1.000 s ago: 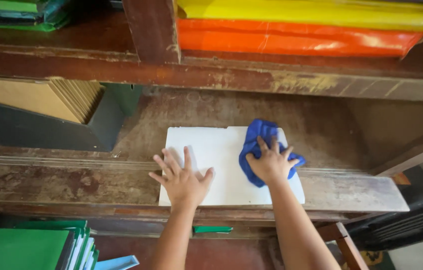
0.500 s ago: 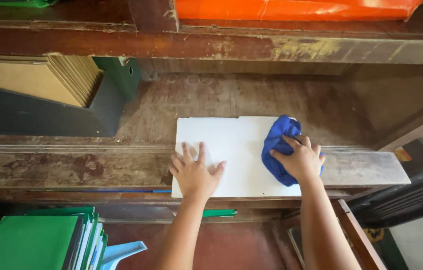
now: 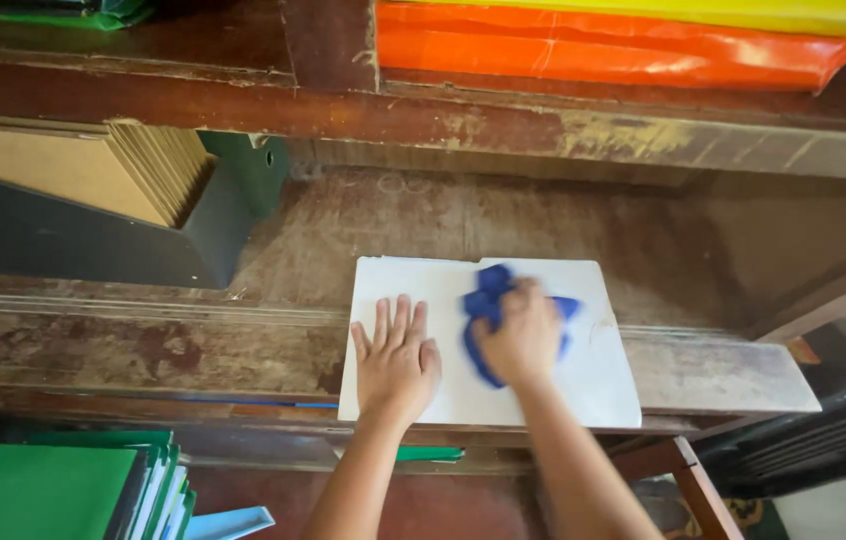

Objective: Cleaning dust off various folders and binders on a shelf using a cloth.

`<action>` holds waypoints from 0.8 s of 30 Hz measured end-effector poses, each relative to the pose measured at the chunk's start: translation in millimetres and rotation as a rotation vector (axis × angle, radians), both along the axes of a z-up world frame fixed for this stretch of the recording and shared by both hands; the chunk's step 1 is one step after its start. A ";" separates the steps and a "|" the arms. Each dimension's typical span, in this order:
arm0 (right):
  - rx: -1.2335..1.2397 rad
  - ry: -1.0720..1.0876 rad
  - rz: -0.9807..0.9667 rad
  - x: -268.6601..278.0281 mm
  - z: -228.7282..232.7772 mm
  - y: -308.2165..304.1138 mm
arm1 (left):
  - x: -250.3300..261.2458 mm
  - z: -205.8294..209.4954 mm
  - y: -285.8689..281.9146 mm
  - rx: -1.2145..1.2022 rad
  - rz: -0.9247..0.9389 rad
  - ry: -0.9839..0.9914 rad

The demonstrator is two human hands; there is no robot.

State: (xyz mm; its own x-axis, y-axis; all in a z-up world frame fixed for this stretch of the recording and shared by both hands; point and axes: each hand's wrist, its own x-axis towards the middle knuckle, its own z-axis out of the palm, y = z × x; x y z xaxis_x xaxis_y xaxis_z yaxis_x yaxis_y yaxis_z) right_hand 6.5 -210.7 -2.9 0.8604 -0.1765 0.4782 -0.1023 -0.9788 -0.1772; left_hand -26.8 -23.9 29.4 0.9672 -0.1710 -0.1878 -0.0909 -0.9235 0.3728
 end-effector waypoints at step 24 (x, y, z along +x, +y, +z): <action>-0.112 0.210 -0.295 -5.9 -15.1 -25.9 | 11.9 -45.2 -13.2 -0.027 0.368 -0.333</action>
State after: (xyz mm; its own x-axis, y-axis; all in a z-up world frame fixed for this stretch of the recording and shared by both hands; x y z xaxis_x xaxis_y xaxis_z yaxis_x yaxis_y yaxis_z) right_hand 0.5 -236.7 -18.0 0.8614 -0.3884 0.3274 -0.4059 -0.9138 -0.0162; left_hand -14.9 -37.1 -15.8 0.9710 0.1924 0.1419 0.1209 -0.9072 0.4029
